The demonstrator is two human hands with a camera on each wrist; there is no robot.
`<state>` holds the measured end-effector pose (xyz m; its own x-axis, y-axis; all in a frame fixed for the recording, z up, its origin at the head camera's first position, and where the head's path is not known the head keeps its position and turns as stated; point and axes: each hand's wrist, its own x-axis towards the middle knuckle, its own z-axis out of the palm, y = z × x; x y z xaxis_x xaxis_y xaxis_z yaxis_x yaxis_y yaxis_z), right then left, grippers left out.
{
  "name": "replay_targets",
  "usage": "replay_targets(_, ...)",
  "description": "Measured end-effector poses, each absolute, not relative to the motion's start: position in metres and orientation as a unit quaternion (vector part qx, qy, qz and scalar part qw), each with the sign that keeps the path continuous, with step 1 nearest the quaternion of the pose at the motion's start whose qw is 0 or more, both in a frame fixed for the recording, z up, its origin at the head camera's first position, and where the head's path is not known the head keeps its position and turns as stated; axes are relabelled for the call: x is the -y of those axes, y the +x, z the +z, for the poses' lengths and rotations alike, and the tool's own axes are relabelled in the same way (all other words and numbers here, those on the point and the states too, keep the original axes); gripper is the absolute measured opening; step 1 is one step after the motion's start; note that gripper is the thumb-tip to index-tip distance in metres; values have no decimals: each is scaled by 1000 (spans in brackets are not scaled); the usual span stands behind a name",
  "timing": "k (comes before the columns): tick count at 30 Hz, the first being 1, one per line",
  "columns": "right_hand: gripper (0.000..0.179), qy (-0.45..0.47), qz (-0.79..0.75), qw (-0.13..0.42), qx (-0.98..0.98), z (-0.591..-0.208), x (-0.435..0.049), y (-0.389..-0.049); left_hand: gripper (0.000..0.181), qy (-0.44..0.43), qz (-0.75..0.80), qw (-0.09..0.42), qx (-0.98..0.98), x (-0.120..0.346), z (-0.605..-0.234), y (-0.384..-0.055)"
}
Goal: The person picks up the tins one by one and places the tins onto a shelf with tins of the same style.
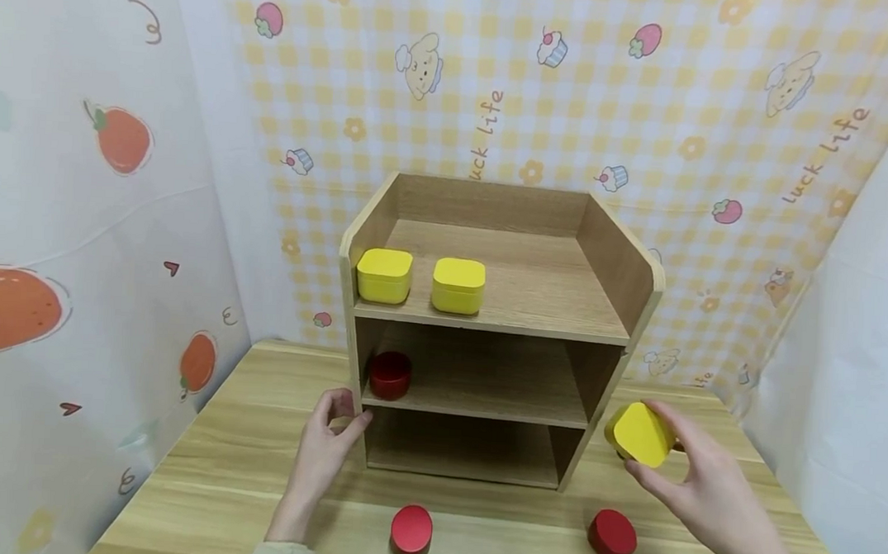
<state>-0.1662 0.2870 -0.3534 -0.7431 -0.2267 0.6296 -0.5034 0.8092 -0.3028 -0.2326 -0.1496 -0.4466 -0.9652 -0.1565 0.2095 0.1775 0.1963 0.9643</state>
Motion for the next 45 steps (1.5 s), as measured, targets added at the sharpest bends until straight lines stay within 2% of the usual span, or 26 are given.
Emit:
replay_targets(8, 80, 259, 262, 277, 887, -333, -263, -169, 33, -8, -639, 130, 758, 148, -445, -232)
replay_targets(16, 83, 350, 265, 255, 861, -290, -244, -178, 34, -10, -642, 131, 756, 148, -444, -233)
replay_targets(22, 79, 408, 269, 207, 847, -255, -231, -182, 35, -9, -640, 131, 757, 149, -444, -233)
replay_targets(33, 66, 400, 270, 119, 868, -214, -208, -207, 35, -4, -637, 122, 761, 151, -444, -232)
replay_targets(42, 64, 374, 311, 43, 873, -196, -198, -236, 35, 0, -635, 123, 763, 150, -447, -232)
replay_targets(45, 64, 356, 306, 35, 882, -192, -197, -246, 35, 0, -634, 124, 763, 150, -448, -232)
